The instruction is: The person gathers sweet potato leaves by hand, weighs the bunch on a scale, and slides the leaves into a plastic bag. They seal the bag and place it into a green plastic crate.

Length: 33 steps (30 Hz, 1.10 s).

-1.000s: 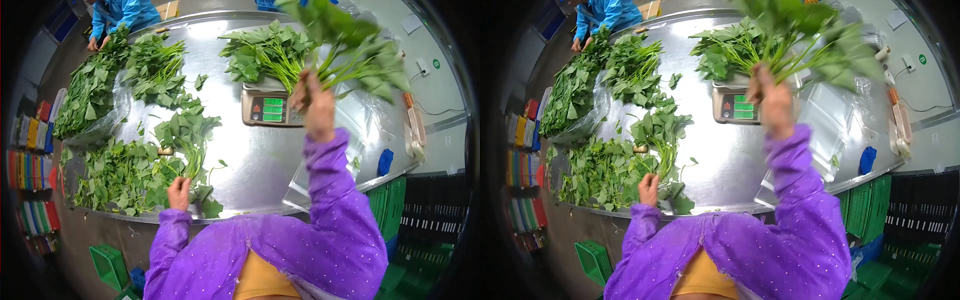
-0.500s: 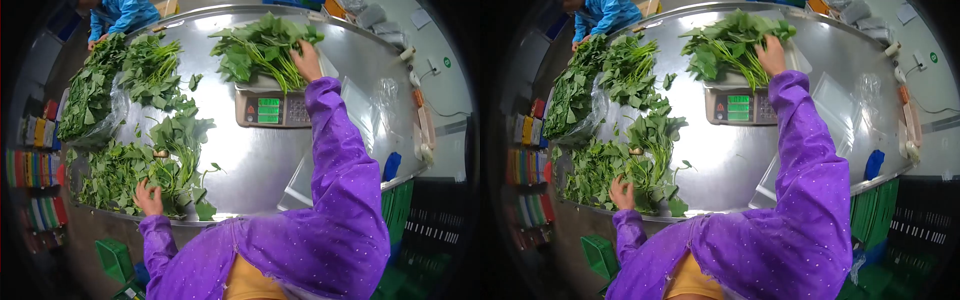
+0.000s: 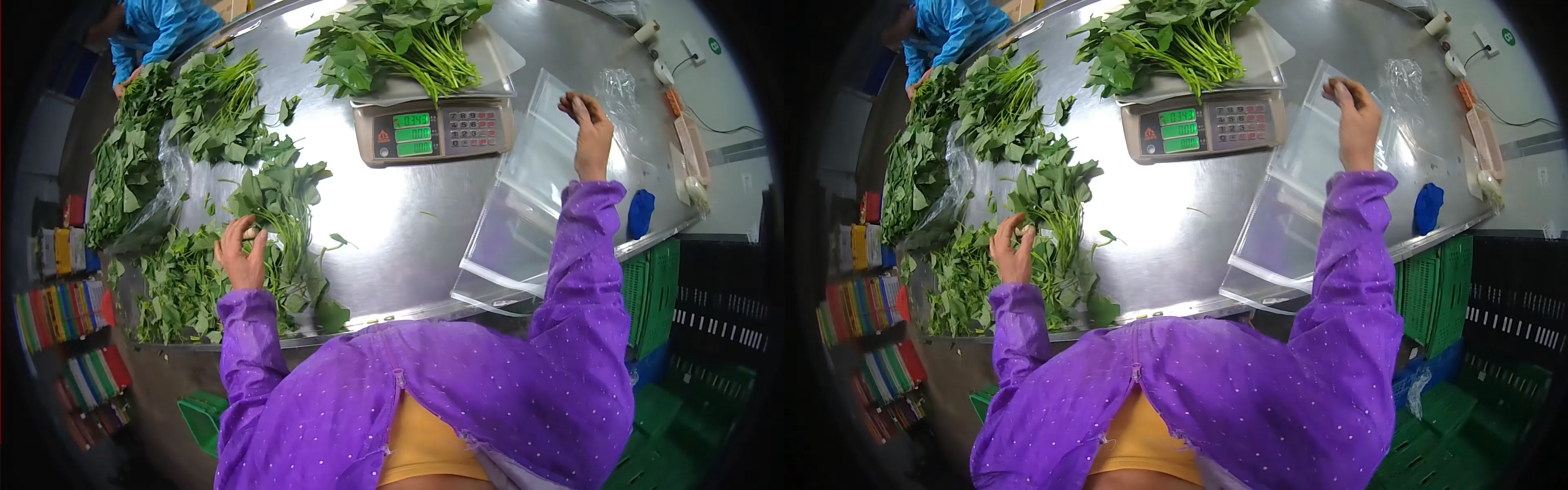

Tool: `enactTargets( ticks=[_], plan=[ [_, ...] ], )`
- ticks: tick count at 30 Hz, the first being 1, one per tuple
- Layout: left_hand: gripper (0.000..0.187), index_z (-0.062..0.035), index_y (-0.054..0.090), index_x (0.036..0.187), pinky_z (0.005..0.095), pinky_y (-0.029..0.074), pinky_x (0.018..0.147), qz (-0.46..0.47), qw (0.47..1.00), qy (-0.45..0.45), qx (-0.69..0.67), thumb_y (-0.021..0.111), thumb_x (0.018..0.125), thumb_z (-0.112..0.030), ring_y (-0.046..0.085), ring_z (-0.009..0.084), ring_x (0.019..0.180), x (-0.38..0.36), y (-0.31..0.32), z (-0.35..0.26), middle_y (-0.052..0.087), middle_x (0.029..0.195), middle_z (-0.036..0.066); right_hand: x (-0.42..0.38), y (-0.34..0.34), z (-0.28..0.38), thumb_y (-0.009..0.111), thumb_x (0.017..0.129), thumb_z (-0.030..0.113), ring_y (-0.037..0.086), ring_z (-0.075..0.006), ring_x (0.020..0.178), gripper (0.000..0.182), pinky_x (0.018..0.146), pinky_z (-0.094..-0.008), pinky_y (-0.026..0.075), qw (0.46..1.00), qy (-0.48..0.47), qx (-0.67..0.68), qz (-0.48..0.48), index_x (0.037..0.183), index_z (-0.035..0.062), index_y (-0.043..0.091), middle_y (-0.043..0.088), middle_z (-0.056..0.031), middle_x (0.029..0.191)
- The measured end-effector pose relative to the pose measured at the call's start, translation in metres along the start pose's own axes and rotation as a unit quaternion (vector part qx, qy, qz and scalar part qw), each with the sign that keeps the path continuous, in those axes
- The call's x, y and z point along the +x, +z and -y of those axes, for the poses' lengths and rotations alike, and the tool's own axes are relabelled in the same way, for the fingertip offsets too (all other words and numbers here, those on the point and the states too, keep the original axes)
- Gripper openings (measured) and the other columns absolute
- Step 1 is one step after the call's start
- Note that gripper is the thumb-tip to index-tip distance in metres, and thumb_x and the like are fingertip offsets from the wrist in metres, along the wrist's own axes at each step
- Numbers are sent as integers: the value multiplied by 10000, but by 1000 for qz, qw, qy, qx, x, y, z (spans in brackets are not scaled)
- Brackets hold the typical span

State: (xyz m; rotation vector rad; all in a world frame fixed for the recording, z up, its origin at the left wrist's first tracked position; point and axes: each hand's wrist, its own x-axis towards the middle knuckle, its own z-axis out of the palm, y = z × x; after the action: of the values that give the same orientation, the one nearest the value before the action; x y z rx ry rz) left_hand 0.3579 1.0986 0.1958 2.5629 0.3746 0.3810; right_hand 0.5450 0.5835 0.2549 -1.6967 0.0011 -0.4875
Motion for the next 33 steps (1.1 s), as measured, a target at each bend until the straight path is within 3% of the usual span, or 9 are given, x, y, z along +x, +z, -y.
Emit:
enactTargets(
  ticks=[4, 8, 15, 20, 22, 25, 28, 31, 33],
  plan=[
    [310, -132, 607, 1058, 425, 198, 1032, 52, 998, -7, -43, 654, 758, -190, 487, 213, 1098, 10, 12, -15, 585, 1090, 32, -11, -27, -14, 542, 872, 128, 610, -192, 835, 210, 812, -298, 479, 999, 31, -7, -16, 966, -54, 592, 621, -119, 887],
    [333, -28, 584, 1074, 306, 389, 897, 105, 969, -36, -221, 635, 761, -127, 527, 194, 1014, 18, 39, -20, 598, 1050, 85, -7, -31, -22, 542, 873, 137, 608, -177, 815, 211, 798, -283, 478, 999, 52, -9, -10, 966, -45, 596, 623, -107, 879],
    [304, -4, 581, 1067, 276, 408, 865, 173, 890, -118, -404, 616, 777, -85, 534, 151, 968, 41, 68, -63, 601, 1021, 69, 33, 2, -35, 546, 867, 145, 603, -169, 775, 228, 733, -267, 473, 998, 57, -5, 12, 952, -58, 604, 629, -103, 851],
    [256, -8, 595, 1025, 260, 425, 824, 206, 878, -100, -420, 631, 785, -91, 547, 120, 894, 51, 92, -87, 613, 953, 35, 49, 77, -32, 591, 833, 180, 594, -149, 717, 218, 650, -260, 467, 988, 15, -89, 122, 939, -4, 639, 646, -95, 849],
    [259, -3, 574, 1060, 265, 416, 860, 243, 880, -84, -399, 597, 809, -66, 549, 131, 954, 57, 97, -100, 615, 1001, 55, 53, 117, -27, 605, 810, 208, 605, -194, 733, 212, 674, -313, 468, 975, -64, -158, 141, 902, 22, 647, 642, -125, 837],
    [273, -5, 569, 1069, 276, 426, 850, 272, 878, -56, -390, 606, 811, -85, 552, 139, 947, 63, 100, -120, 617, 997, 68, 70, 163, -45, 606, 791, 230, 606, -266, 778, 209, 709, -383, 453, 858, -207, -433, 180, 849, 33, 644, 634, -147, 828],
    [281, 2, 565, 1070, 281, 428, 851, 279, 881, -29, -382, 610, 812, -99, 555, 145, 945, 71, 95, -125, 618, 993, 79, 85, 176, -54, 616, 764, 265, 590, -315, 822, 236, 735, -420, 434, 869, -232, -437, 22, 820, 37, 638, 627, -148, 825],
    [287, 10, 561, 1070, 283, 429, 853, 275, 870, -59, -404, 613, 812, -105, 560, 154, 947, 66, 90, -115, 617, 990, 91, 103, 169, -61, 619, 751, 276, 595, -323, 821, 246, 731, -416, 438, 826, -55, -524, 202, 840, 47, 638, 632, -154, 839],
    [292, 15, 557, 1069, 284, 429, 855, 272, 860, -87, -424, 615, 810, -106, 563, 160, 950, 66, 93, -104, 617, 990, 98, 106, 167, -82, 612, 746, 284, 592, -347, 818, 260, 730, -430, 444, 849, -33, -478, 224, 858, 50, 629, 632, -168, 837]
  ],
)
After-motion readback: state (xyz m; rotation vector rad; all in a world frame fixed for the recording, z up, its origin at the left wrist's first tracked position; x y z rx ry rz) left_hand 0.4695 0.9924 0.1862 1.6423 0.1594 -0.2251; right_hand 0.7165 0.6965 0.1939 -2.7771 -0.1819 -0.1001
